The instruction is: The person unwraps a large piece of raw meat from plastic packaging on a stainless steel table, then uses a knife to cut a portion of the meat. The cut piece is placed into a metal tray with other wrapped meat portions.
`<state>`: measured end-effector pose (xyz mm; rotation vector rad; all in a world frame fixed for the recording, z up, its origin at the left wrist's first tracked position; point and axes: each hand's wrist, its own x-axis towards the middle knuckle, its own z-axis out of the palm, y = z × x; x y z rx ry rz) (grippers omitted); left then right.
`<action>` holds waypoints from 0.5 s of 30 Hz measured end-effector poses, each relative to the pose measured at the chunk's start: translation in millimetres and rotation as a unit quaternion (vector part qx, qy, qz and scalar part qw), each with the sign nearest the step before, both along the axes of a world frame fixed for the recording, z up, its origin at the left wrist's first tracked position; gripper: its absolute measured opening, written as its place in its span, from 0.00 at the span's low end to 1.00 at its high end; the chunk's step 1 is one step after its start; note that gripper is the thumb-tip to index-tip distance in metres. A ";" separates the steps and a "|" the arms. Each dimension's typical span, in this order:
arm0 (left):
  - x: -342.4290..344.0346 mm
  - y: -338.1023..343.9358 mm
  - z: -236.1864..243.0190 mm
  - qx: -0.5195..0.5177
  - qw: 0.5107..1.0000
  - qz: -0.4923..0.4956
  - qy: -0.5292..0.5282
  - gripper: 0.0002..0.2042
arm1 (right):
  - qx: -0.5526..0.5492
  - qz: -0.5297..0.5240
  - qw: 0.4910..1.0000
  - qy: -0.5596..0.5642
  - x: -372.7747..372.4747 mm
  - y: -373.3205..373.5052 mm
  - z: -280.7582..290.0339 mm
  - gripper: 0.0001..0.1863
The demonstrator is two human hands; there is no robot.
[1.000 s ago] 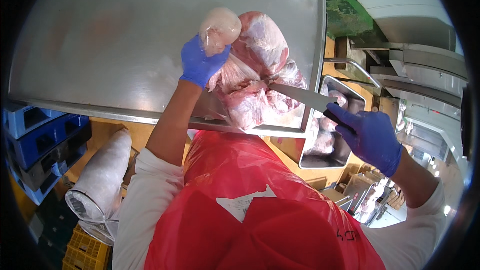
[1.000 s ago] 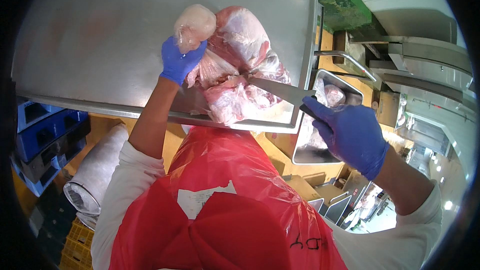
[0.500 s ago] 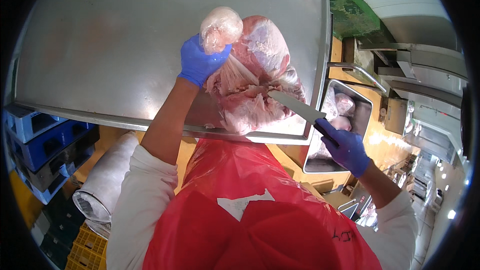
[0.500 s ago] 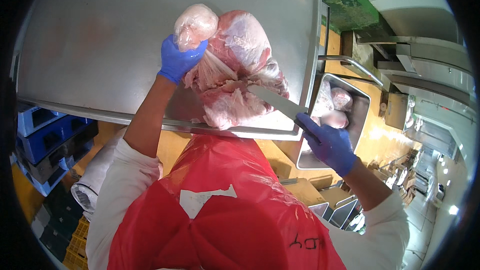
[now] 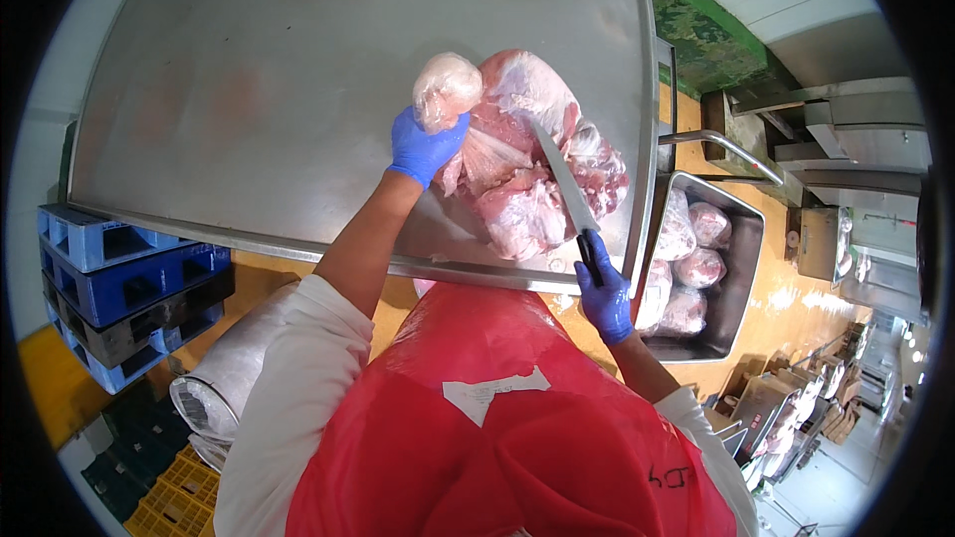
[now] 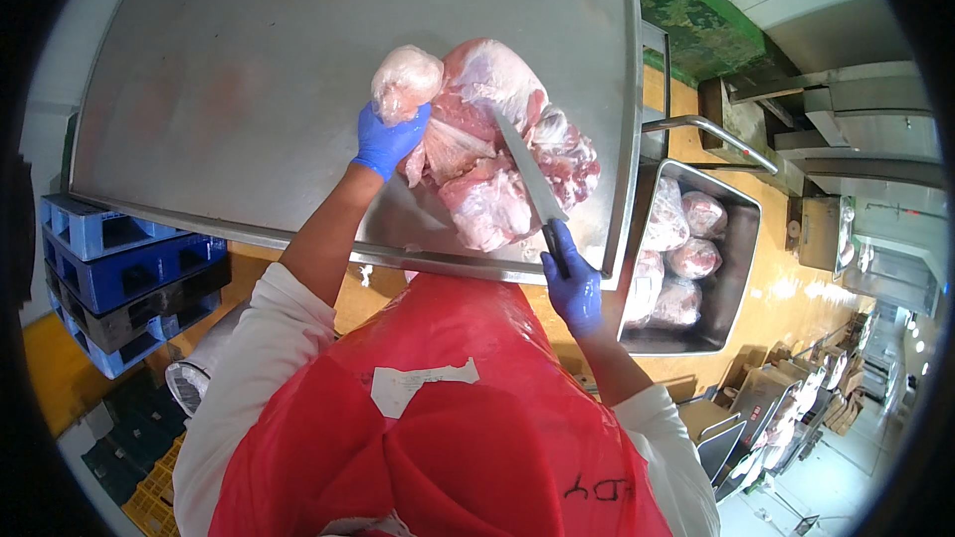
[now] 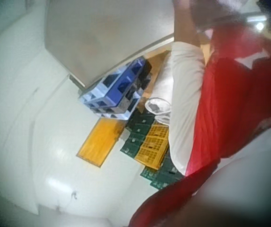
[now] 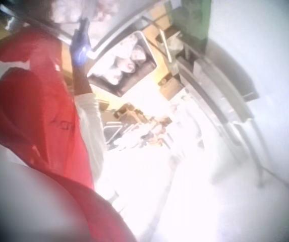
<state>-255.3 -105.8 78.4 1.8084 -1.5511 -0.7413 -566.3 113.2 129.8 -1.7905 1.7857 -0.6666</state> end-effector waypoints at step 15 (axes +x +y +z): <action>0.5 -2.5 -4.3 -0.022 0.999 0.020 0.013 0.22 | -0.001 0.258 0.865 0.431 -25.6 -60.4 221.9 0.24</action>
